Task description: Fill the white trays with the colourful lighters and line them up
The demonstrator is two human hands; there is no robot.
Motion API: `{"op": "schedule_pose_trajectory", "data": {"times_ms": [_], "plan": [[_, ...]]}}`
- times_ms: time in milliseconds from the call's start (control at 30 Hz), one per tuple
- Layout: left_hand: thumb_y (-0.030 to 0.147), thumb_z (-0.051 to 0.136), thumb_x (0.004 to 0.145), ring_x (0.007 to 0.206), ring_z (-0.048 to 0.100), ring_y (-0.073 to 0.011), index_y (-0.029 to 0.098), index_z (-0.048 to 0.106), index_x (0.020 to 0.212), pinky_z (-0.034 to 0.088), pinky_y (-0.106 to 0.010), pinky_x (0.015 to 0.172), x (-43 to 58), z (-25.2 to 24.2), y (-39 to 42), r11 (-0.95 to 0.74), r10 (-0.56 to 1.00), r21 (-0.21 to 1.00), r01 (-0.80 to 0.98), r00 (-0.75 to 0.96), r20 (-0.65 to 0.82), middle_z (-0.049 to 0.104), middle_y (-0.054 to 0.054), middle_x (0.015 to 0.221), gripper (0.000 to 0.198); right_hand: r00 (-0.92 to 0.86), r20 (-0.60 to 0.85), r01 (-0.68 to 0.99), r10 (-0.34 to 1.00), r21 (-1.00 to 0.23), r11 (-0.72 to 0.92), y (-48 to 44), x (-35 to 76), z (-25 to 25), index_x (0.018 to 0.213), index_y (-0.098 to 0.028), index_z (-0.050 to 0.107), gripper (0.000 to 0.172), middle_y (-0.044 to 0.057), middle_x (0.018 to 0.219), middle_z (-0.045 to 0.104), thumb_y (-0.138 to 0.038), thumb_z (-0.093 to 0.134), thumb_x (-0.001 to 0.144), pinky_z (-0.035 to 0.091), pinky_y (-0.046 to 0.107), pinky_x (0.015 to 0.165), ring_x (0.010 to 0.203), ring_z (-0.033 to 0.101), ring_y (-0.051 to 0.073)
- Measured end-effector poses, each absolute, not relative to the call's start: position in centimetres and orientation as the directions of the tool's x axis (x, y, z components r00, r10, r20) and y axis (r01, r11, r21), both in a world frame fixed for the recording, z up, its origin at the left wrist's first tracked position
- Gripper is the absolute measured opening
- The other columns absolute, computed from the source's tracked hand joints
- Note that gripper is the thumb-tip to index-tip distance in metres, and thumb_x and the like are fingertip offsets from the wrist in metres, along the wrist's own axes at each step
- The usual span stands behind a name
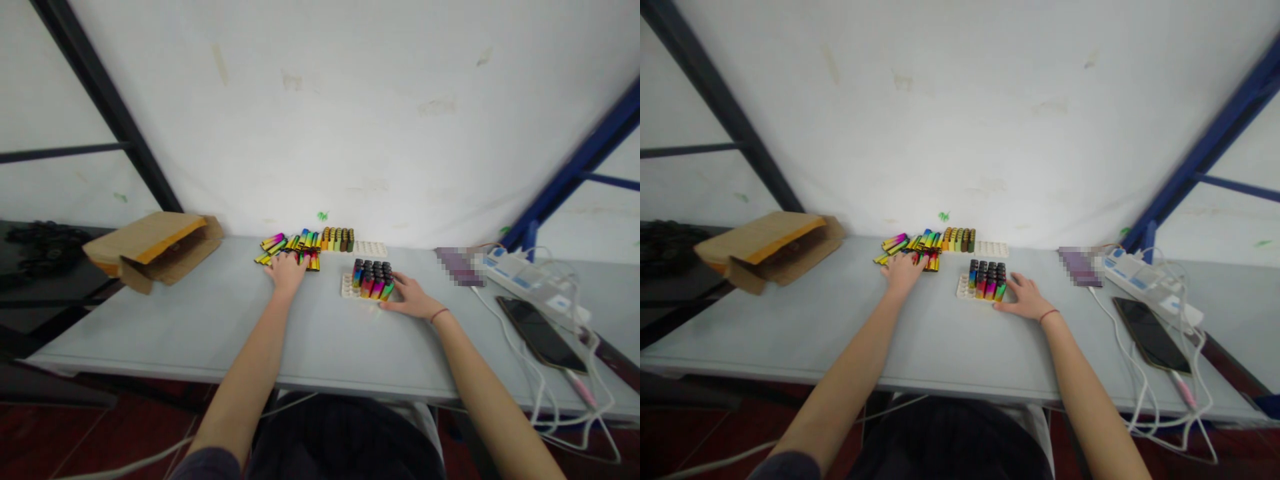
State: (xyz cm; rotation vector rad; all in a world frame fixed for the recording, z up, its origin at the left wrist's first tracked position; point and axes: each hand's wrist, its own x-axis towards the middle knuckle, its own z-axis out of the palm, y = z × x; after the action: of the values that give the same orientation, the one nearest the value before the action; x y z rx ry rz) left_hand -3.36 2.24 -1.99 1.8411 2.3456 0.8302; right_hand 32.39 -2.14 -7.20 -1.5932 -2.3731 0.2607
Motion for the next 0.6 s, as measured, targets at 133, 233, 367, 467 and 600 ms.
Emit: {"op": "schedule_pose_trajectory", "data": {"times_ms": [133,233,367,467,600], "plan": [[0.045,0.054,0.095,0.124,0.052,-0.0446,0.021,0.082,0.107,0.039,-0.059,0.097,-3.43,-1.73,2.37,0.114,0.944,0.421,0.9,-0.23,0.238,0.071,-0.019,0.126,0.038,-0.352,0.103,0.884,0.93,-0.291,0.367,-2.25,32.28,-6.94,0.148,-0.017,0.058,0.097,0.024,0.16,0.047,-0.085,0.064,0.08,0.036,0.059,0.122,0.147,0.046,0.044],[0.04,0.052,0.096,0.125,0.052,-0.0456,0.019,0.081,0.109,0.039,-0.061,0.097,-3.25,-1.48,2.29,0.107,0.948,0.425,0.899,-0.22,0.228,0.073,-0.02,0.125,0.038,-0.349,0.092,0.887,0.933,-0.289,0.361,-2.32,32.23,-6.75,0.148,-0.017,0.058,0.097,0.024,0.16,0.047,-0.084,0.064,0.08,0.036,0.059,0.122,0.147,0.046,0.043],[0.039,0.052,0.097,0.123,0.054,-0.0442,0.017,0.08,0.108,0.038,-0.059,0.097,-3.26,-1.37,2.22,0.122,0.949,0.423,0.898,-0.23,0.215,0.074,-0.02,0.122,0.038,-0.354,0.102,0.881,0.93,-0.298,0.368,-2.27,32.3,-6.84,0.149,-0.019,0.058,0.095,0.022,0.16,0.048,-0.084,0.065,0.079,0.036,0.06,0.122,0.147,0.046,0.044],[0.044,0.053,0.097,0.122,0.055,-0.0439,0.017,0.081,0.099,0.038,-0.059,0.097,-3.34,-1.52,2.29,0.11,0.956,0.393,0.913,-0.205,0.209,0.075,-0.021,0.118,0.038,-0.347,0.1,0.882,0.933,-0.305,0.36,-2.24,32.32,-6.93,0.149,-0.019,0.057,0.096,0.022,0.161,0.047,-0.084,0.065,0.079,0.036,0.061,0.122,0.147,0.046,0.044],[0.038,0.056,0.096,0.123,0.056,-0.0437,0.018,0.079,0.108,0.039,-0.06,0.1,-3.23,-1.83,2.35,0.1,0.952,0.401,0.91,-0.205,0.228,0.073,-0.021,0.122,0.033,-0.349,0.095,0.881,0.932,-0.307,0.361,-2.36,32.18,-6.75,0.149,-0.018,0.057,0.096,0.023,0.161,0.046,-0.084,0.065,0.079,0.035,0.06,0.123,0.148,0.044,0.044]]}}
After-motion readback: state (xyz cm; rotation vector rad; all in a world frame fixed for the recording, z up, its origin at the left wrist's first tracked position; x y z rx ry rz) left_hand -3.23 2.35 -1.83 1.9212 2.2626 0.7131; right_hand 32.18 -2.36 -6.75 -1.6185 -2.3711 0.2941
